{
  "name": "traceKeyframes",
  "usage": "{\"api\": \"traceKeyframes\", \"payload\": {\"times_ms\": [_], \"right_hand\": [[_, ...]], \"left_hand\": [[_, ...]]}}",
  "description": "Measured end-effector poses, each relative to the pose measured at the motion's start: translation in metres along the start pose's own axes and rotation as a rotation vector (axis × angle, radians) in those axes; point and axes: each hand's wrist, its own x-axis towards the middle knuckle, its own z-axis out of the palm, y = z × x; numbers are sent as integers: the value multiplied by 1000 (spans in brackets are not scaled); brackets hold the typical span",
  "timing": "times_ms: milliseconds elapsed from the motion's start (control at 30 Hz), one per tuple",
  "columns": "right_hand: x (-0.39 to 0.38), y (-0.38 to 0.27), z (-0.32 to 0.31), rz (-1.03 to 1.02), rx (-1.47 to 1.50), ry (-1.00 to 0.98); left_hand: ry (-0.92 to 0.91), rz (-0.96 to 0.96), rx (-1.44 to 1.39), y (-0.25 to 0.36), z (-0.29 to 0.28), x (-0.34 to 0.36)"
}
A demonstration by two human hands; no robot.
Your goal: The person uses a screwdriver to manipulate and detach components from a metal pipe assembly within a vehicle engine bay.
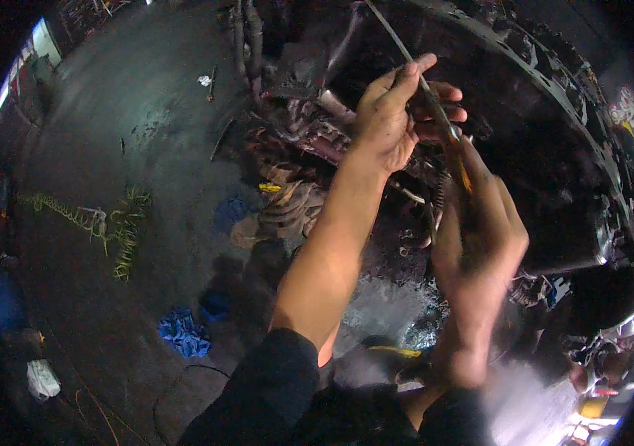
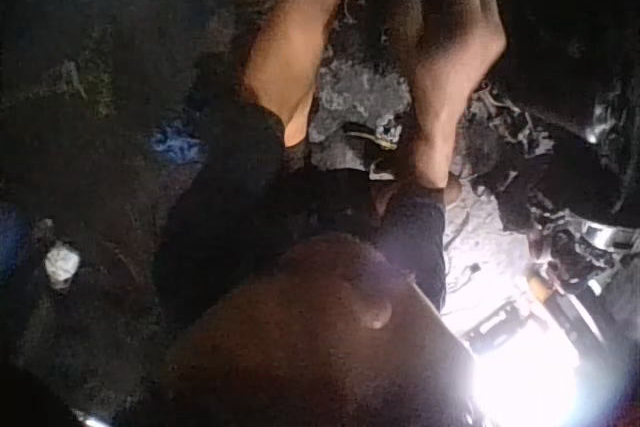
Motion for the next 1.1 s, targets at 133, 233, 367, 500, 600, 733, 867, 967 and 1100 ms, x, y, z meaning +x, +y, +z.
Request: {"api": "traceKeyframes", "payload": {"times_ms": [133, 233, 367, 500, 600, 733, 867, 967, 1100], "right_hand": [[-10, 0, -9, -6, 4, 31], [15, 11, 11, -61, -13, 19], [36, 32, 50, -195, -84, 59], [5, 16, 35, -41, -103, -22], [15, 10, 44, -37, -156, -24], [3, 7, 67, 26, -113, -33], [-3, 17, 68, 64, -106, -39], [-4, 31, 80, -15, -182, -46], [-18, 16, 62, 126, -123, -166]], "left_hand": [[10, -11, 14, 6, -5, 0], [-11, -30, 57, 3, -6, 2], [81, 41, -20, -5, -17, 6], [65, -59, 85, 2, -12, -5], [60, -28, 65, 2, -14, 2], [168, -15, 143, 7, -24, -7], [150, -11, 207, 2, -26, 4], [277, -55, 130, -3, -22, 12], [208, -55, 95, -8, -22, -2]]}}
